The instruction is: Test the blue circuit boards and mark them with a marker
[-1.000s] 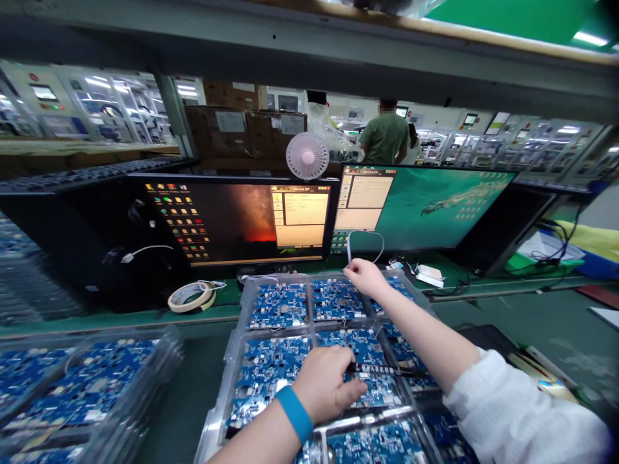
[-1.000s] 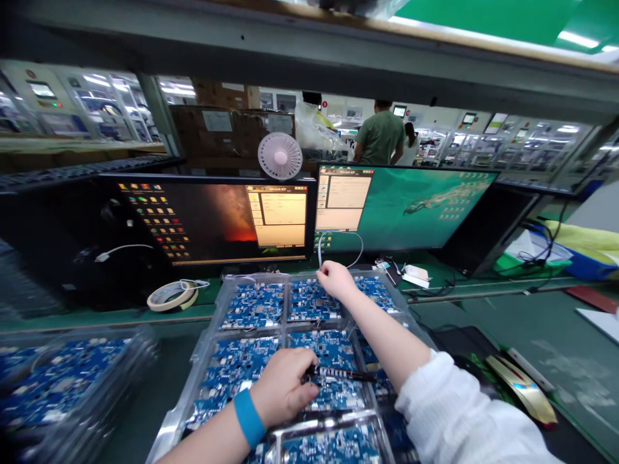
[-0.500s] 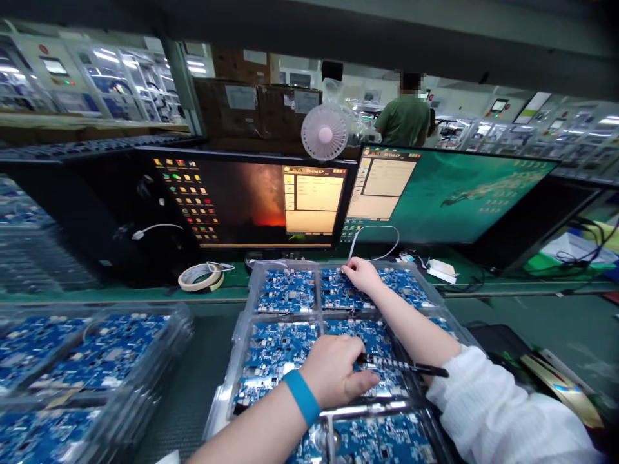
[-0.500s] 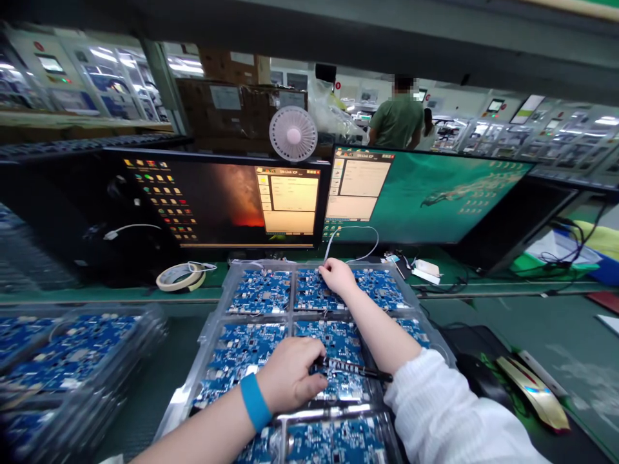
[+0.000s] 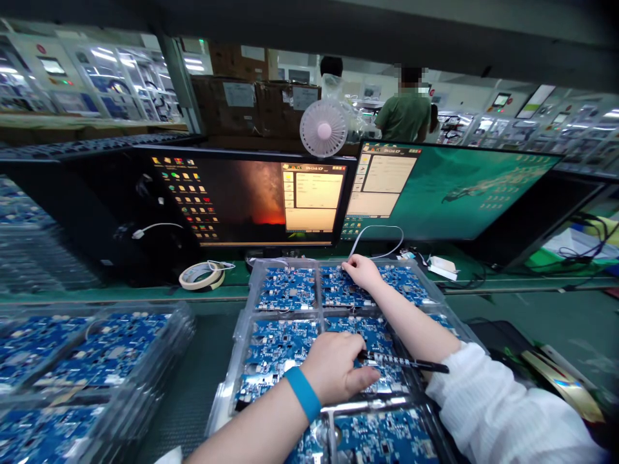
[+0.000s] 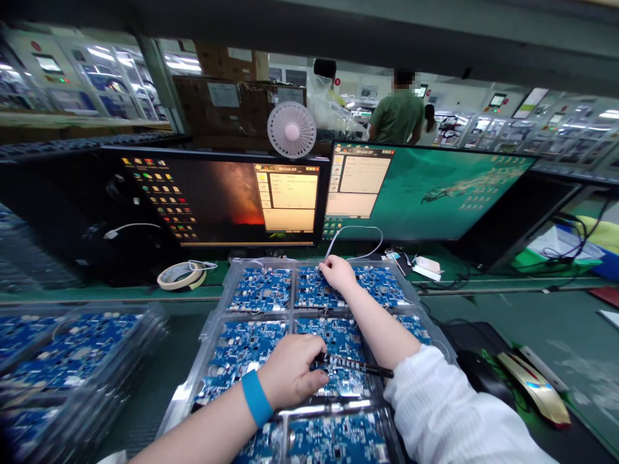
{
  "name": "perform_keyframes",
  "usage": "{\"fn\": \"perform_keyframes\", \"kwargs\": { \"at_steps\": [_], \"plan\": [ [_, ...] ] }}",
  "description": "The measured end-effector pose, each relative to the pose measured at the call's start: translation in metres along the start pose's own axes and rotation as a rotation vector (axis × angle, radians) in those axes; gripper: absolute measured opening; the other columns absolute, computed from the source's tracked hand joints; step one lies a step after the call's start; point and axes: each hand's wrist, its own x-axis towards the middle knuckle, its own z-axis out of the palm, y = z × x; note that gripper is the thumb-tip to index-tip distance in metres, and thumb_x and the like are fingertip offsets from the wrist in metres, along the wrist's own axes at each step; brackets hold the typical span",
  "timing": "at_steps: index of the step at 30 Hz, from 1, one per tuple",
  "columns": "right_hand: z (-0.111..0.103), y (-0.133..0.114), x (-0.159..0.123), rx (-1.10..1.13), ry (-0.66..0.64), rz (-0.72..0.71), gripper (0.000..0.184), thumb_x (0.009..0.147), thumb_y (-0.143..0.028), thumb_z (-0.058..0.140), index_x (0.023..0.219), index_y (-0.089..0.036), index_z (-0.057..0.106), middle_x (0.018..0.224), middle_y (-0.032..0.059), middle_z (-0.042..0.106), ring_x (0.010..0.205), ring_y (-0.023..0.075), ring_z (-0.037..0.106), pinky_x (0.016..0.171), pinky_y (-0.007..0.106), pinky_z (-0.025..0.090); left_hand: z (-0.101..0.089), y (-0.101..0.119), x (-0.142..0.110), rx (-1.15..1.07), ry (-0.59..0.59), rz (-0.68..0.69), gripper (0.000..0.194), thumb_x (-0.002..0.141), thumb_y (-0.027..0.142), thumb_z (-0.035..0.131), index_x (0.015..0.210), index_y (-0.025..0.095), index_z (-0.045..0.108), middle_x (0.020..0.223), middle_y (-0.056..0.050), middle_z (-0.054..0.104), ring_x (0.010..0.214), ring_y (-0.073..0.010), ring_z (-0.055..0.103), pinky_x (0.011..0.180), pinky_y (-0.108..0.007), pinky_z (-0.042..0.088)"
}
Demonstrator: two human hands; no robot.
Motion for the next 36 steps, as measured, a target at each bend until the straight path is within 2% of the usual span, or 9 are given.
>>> {"fn": "perform_keyframes", "kwargs": {
  "at_steps": [11, 19, 23, 26, 29, 32, 33, 34, 36],
  "plan": [
    [-0.001, -0.004, -0.004, -0.088, -0.043, -0.055, 0.023, 0.074, -0.038, 0.047, 0.061, -0.019, 0.051, 0.059, -0.0026, 0.054, 0.056, 0.0103, 0.047, 0.049, 0.020, 0.028, 0.001, 0.001, 0.000, 0.002, -0.002, -0.001, 0.075, 0.073, 0.064, -0.011, 0.073, 0.018, 0.047, 0.063, -0.002, 0.050, 0.056, -0.0159, 0.048, 0.050, -0.025, 0.032],
    [-0.003, -0.012, -0.009, -0.152, -0.035, -0.122, 0.024, 0.075, -0.036, 0.048, 0.061, -0.018, 0.055, 0.065, 0.0019, 0.057, 0.068, 0.0143, 0.050, 0.062, 0.023, 0.033, 0.001, 0.000, -0.001, -0.004, 0.001, -0.015, 0.074, 0.073, 0.065, -0.010, 0.071, 0.018, 0.046, 0.062, -0.002, 0.050, 0.057, -0.0166, 0.048, 0.051, -0.025, 0.032],
    [-0.020, -0.014, -0.010, -0.128, -0.041, -0.138, 0.022, 0.072, -0.039, 0.052, 0.072, -0.018, 0.060, 0.078, 0.0035, 0.059, 0.077, 0.0158, 0.052, 0.068, 0.024, 0.036, 0.000, 0.000, -0.001, 0.002, 0.003, -0.041, 0.074, 0.072, 0.066, -0.011, 0.071, 0.018, 0.045, 0.062, -0.003, 0.049, 0.057, -0.0171, 0.048, 0.050, -0.025, 0.032],
    [-0.049, -0.006, -0.014, -0.114, -0.081, -0.150, 0.023, 0.070, -0.037, 0.054, 0.083, -0.019, 0.060, 0.086, 0.0027, 0.060, 0.079, 0.0156, 0.053, 0.070, 0.024, 0.038, -0.002, 0.001, -0.001, -0.010, 0.007, -0.072, 0.073, 0.071, 0.067, -0.010, 0.071, 0.018, 0.044, 0.063, -0.003, 0.049, 0.056, -0.0168, 0.047, 0.049, -0.025, 0.031],
    [-0.091, 0.024, -0.026, -0.125, -0.152, -0.141, 0.022, 0.071, -0.036, 0.051, 0.083, -0.021, 0.060, 0.085, 0.0006, 0.061, 0.078, 0.0144, 0.055, 0.070, 0.023, 0.040, -0.003, 0.003, -0.001, -0.030, 0.015, -0.088, 0.071, 0.072, 0.067, -0.009, 0.071, 0.018, 0.043, 0.064, -0.003, 0.048, 0.055, -0.0161, 0.046, 0.048, -0.025, 0.031],
    [-0.137, 0.080, -0.050, -0.188, -0.184, -0.055, 0.024, 0.072, -0.038, 0.048, 0.084, -0.022, 0.060, 0.085, 0.0021, 0.062, 0.078, 0.0158, 0.056, 0.070, 0.024, 0.041, -0.003, 0.004, -0.001, -0.032, 0.022, -0.084, 0.071, 0.072, 0.066, -0.010, 0.071, 0.018, 0.042, 0.063, -0.002, 0.048, 0.055, -0.0159, 0.045, 0.048, -0.025, 0.030],
    [-0.152, 0.102, -0.061, -0.245, -0.175, 0.019, 0.026, 0.073, -0.039, 0.045, 0.083, -0.021, 0.060, 0.084, 0.0047, 0.062, 0.078, 0.0177, 0.057, 0.068, 0.026, 0.041, -0.003, 0.004, -0.002, -0.029, 0.025, -0.081, 0.071, 0.072, 0.066, -0.010, 0.071, 0.018, 0.042, 0.063, -0.002, 0.048, 0.055, -0.0160, 0.045, 0.048, -0.025, 0.031],
    [-0.165, 0.125, -0.073, -0.397, -0.132, 0.204, 0.027, 0.073, -0.041, 0.041, 0.081, -0.023, 0.060, 0.083, 0.0052, 0.062, 0.078, 0.0181, 0.057, 0.067, 0.027, 0.041, -0.002, 0.004, -0.002, -0.023, 0.029, -0.077, 0.071, 0.072, 0.066, -0.010, 0.071, 0.018, 0.042, 0.063, -0.002, 0.048, 0.055, -0.0162, 0.046, 0.048, -0.025, 0.031],
    [-0.186, 0.169, -0.101, -0.523, -0.086, 0.365, 0.028, 0.070, -0.040, 0.043, 0.072, -0.019, 0.060, 0.081, 0.0173, 0.060, 0.075, 0.0270, 0.058, 0.062, 0.037, 0.039, -0.002, 0.004, -0.002, -0.011, 0.031, -0.072, 0.071, 0.071, 0.066, -0.010, 0.071, 0.018, 0.042, 0.064, -0.003, 0.049, 0.056, -0.0164, 0.046, 0.049, -0.025, 0.031]
  ]
}}
